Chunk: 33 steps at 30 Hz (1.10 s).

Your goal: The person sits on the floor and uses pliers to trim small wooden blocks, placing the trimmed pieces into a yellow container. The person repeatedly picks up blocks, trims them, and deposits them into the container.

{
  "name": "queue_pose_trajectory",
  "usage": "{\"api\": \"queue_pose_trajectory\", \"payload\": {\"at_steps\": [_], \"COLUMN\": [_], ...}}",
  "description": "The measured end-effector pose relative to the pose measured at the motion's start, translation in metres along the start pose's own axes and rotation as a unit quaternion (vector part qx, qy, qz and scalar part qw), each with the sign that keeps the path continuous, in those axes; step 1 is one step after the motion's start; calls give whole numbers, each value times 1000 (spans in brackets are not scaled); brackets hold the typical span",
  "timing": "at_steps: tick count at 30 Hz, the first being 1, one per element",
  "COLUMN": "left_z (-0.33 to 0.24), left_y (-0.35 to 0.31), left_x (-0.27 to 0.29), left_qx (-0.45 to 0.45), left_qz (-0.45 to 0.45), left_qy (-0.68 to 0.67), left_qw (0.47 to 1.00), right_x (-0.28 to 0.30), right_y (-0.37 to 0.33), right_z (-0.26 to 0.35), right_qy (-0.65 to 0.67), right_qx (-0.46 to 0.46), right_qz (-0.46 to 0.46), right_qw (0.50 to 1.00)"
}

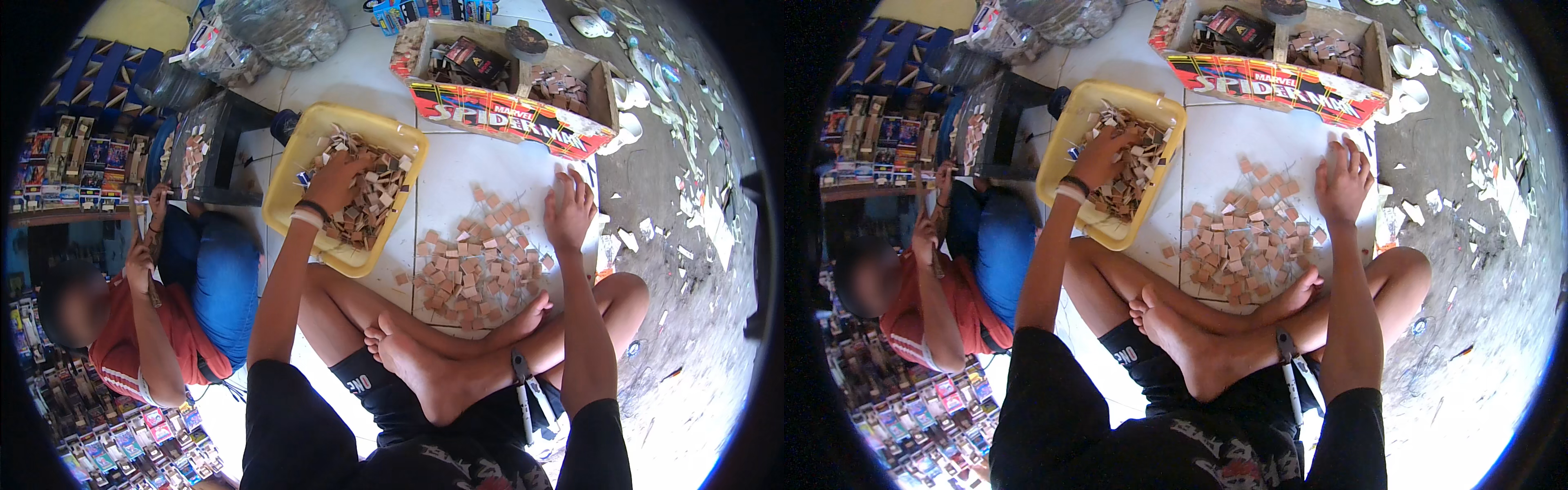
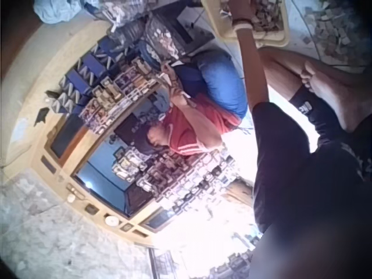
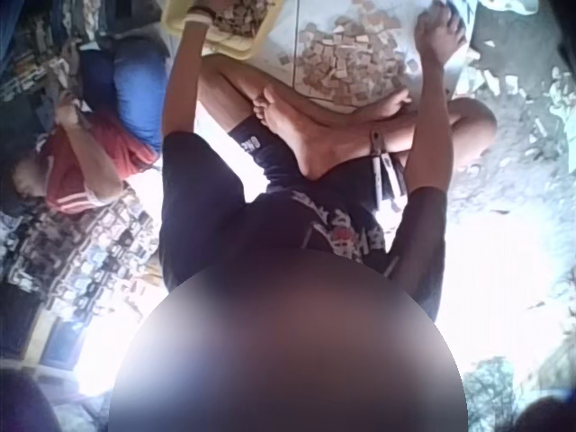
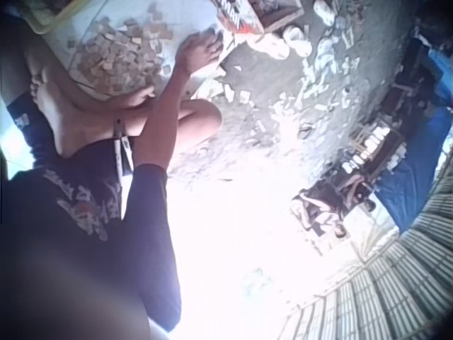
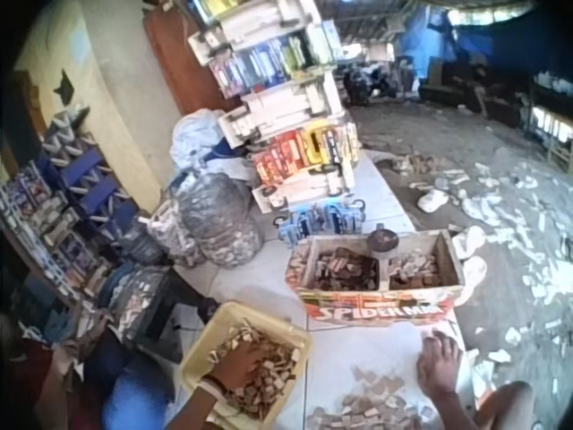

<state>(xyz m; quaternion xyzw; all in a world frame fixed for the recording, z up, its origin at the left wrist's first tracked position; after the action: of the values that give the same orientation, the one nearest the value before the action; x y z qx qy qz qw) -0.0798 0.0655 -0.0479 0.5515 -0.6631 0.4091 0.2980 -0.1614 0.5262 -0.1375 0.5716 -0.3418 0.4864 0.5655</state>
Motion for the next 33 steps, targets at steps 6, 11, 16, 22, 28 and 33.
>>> {"api": "queue_pose_trajectory", "payload": {"at_steps": [6, 11, 16, 22, 28, 33], "left_z": [3, -2, 4, -8, -1, -9], "left_y": [-75, -98, -42, 32, 20, 9], "left_x": [22, 46, 51, 2, -6, -13], "left_qx": [3, -65, 82, -19, 18, -26], "left_qz": [-11, 16, 3, -56, -13, 9], "left_qy": [-27, 0, -62, 52, 95, 127], "left_qw": [1000, 998, 995, 997, 995, 991], "right_x": [2, 1, 1, 0, 3, 5], "right_y": [-2, 0, 0, 1, 0, 0], "right_z": [0, 0, 1, 1, 1, 1], "right_qy": [0, -12, -26, -27, -19, -2], "right_qx": [3, -7, -8, -17, -15, -16], "right_qz": [-7, 7, 8, 28, 5, -2], "right_qw": [1000, 1000, 1000, 999, 1000, 1000]}}
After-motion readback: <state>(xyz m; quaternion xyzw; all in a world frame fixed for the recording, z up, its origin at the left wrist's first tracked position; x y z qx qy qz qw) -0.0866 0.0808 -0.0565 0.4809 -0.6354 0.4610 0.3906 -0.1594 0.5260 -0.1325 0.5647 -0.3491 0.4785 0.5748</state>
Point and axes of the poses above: each hand's wrist, its own y-axis towards the middle knuckle, its own x-axis out of the back of the hand, z = x × y, the point moved 5 cm from there along y, towards the middle knuckle, and after that the axes turned 13 degrees about -y, right-handed, at the moved point
